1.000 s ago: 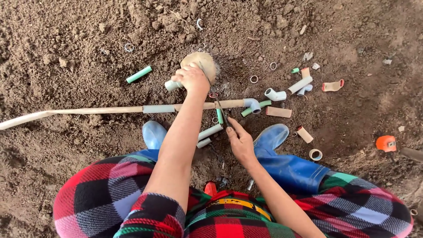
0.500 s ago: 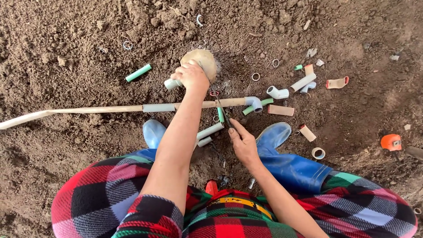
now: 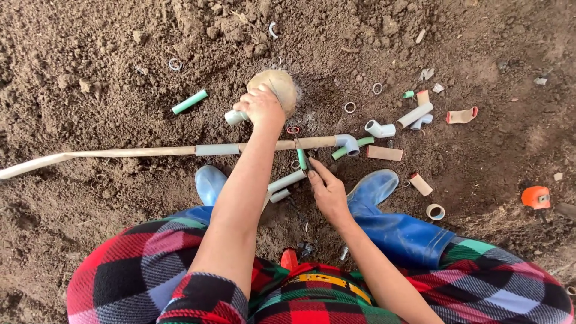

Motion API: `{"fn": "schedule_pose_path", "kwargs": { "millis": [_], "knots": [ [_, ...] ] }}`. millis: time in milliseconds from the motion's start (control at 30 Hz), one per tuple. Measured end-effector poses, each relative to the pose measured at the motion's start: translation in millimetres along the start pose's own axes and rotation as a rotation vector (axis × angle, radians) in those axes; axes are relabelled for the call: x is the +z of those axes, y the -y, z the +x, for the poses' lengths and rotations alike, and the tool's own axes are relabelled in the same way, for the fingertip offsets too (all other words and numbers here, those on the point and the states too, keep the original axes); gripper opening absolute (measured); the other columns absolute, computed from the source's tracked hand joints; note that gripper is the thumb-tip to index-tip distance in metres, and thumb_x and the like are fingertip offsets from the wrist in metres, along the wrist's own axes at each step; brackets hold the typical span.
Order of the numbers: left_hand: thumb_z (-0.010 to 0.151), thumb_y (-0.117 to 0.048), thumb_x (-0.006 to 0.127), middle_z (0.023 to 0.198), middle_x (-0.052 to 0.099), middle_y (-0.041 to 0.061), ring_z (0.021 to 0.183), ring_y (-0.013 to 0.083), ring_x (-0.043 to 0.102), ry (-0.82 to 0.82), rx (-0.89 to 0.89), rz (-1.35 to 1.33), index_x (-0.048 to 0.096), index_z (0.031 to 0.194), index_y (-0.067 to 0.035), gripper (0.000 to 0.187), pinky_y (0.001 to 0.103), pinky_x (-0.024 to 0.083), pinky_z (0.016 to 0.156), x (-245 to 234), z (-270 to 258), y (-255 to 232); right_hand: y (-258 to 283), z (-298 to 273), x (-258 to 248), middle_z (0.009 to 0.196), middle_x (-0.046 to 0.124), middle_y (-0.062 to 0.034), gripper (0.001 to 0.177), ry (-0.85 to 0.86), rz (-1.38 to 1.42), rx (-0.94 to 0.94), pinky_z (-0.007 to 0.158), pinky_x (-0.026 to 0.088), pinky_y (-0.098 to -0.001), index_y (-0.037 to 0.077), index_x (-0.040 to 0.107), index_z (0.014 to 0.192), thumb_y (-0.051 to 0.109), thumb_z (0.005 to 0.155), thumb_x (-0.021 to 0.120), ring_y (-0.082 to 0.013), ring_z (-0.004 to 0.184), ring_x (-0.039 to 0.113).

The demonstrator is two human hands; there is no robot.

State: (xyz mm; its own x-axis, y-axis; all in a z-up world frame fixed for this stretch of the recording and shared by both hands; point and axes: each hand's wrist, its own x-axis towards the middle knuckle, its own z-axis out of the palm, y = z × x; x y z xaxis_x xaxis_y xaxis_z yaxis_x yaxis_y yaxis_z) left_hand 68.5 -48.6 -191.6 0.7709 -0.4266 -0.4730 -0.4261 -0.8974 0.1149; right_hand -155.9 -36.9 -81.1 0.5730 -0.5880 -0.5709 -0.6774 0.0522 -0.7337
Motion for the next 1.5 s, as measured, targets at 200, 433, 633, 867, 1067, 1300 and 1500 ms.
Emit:
{"fn": "schedule_pose_path", "kwargs": {
  "millis": [200,433,633,867,1067,1300,1500],
  "knots": [
    [0.082,-0.009,0.056,0.096,0.048,0.019,0.101,0.0474,0.044,-0.038,-0.024,0.004,0.043,0.107,0.002,0.031,0.070,0.025,0.084,17,12,-1,19,20,7,0.136,0.041,-0.0249,0.045,0.034,0.017,-0.054,0.096,0.047,-0.0556,0.008,0.041,0.138,0.030,0.098,0.044,-0.0432,0.125,0.040],
    [0.081,-0.008,0.053,0.092,0.048,0.019,0.097,0.0447,0.046,-0.034,0.018,0.030,0.044,0.107,0.005,0.030,0.066,0.030,0.081,13,6,2,26,6,6,0.139,0.039,-0.0222,0.045,0.033,-0.011,-0.007,0.102,0.040,-0.0562,0.008,0.040,0.139,0.027,0.098,0.043,-0.0416,0.128,0.037],
    [0.083,-0.008,0.053,0.090,0.048,0.018,0.093,0.0447,0.048,-0.069,0.028,0.056,0.043,0.105,0.004,0.027,0.059,0.038,0.077,5,-1,3,33,18,11,0.139,0.040,-0.0225,0.044,0.053,-0.005,-0.053,0.103,0.038,-0.0560,0.006,0.040,0.139,0.024,0.099,0.042,-0.0411,0.130,0.035],
    [0.082,-0.011,0.053,0.088,0.048,0.018,0.091,0.0450,0.049,-0.121,0.049,0.055,0.045,0.101,0.003,0.025,0.059,0.039,0.076,13,2,5,27,10,8,0.139,0.041,-0.0189,0.044,0.050,-0.039,-0.039,0.108,0.031,-0.0561,0.009,0.042,0.138,0.027,0.098,0.043,-0.0395,0.132,0.032],
    [0.082,-0.013,0.055,0.093,0.048,0.021,0.095,0.0477,0.046,-0.138,0.006,0.009,0.043,0.101,0.000,0.025,0.064,0.032,0.078,25,10,1,41,17,13,0.139,0.039,-0.0234,0.045,0.069,-0.036,-0.075,0.109,0.030,-0.0576,0.004,0.039,0.139,0.024,0.099,0.040,-0.0423,0.132,0.031],
    [0.083,-0.008,0.054,0.095,0.049,0.020,0.098,0.0454,0.047,-0.069,0.012,0.003,0.043,0.103,0.002,0.025,0.064,0.032,0.080,15,7,2,27,18,9,0.138,0.042,-0.0211,0.045,0.051,-0.052,-0.068,0.107,0.032,-0.0579,0.007,0.040,0.139,0.028,0.099,0.041,-0.0409,0.131,0.033],
    [0.081,-0.008,0.054,0.092,0.050,0.018,0.098,0.0427,0.048,-0.014,0.024,0.029,0.044,0.102,0.001,0.025,0.065,0.031,0.081,5,3,4,34,16,11,0.138,0.042,-0.0223,0.045,0.051,-0.081,-0.096,0.107,0.032,-0.0562,0.005,0.042,0.138,0.028,0.099,0.040,-0.0408,0.131,0.034]
  ]
}}
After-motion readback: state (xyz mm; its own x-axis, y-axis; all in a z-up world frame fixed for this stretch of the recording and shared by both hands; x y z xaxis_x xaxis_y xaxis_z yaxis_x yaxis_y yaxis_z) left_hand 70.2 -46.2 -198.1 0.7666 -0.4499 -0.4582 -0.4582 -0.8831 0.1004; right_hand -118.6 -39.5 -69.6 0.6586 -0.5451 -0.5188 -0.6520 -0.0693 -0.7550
